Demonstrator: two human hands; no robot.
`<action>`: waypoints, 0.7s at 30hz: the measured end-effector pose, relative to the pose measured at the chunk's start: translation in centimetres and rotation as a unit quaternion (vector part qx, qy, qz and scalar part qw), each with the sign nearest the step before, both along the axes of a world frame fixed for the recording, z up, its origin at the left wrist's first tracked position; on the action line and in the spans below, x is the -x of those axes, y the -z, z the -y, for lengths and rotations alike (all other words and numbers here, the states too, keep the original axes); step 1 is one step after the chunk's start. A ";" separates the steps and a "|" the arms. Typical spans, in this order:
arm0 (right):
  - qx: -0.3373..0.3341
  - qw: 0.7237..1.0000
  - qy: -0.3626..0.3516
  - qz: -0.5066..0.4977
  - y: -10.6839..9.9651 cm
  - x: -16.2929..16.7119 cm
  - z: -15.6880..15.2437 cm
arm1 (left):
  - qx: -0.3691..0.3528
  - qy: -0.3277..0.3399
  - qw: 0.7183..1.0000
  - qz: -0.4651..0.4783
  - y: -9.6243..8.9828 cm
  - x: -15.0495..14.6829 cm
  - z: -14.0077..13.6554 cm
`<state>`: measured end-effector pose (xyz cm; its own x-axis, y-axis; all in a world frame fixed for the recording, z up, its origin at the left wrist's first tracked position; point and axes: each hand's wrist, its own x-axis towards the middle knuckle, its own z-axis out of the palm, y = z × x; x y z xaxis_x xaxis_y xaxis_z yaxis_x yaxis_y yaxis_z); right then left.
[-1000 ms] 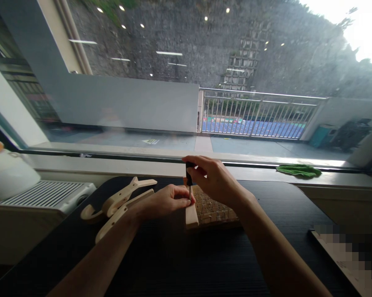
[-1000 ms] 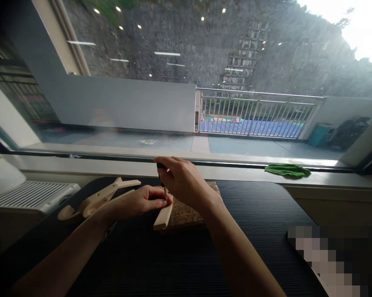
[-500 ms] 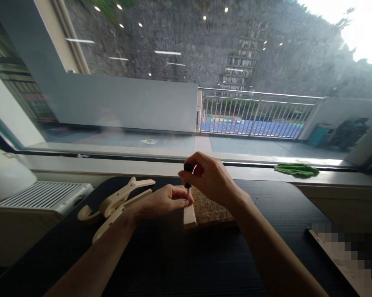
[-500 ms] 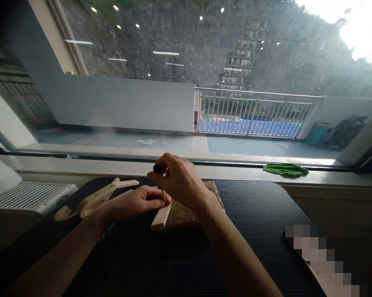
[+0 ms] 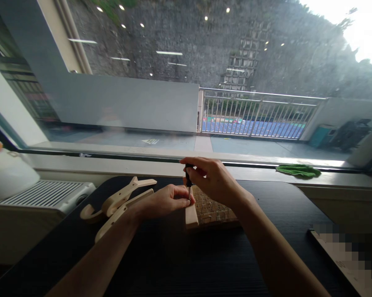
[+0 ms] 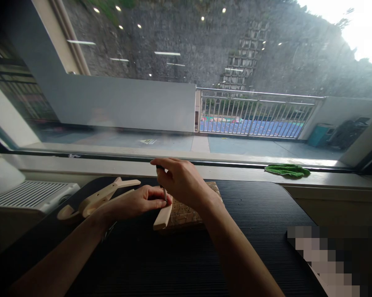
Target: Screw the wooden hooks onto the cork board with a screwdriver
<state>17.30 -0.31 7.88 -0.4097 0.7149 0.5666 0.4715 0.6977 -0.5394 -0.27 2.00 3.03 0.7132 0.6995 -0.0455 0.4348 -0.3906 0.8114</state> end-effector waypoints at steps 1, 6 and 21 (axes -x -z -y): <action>-0.002 1.000 -0.001 -0.001 0.0 0.0 0.0 | -0.002 -0.001 1.000 -0.002 0.0 0.0 0.0; -0.024 1.000 -0.004 0.000 0.1 0.0 -0.2 | -0.005 -0.004 1.000 -0.003 0.1 0.0 -0.1; -0.026 1.000 0.012 0.003 0.4 0.3 -0.2 | 0.003 -0.011 1.000 -0.006 0.4 0.1 -0.1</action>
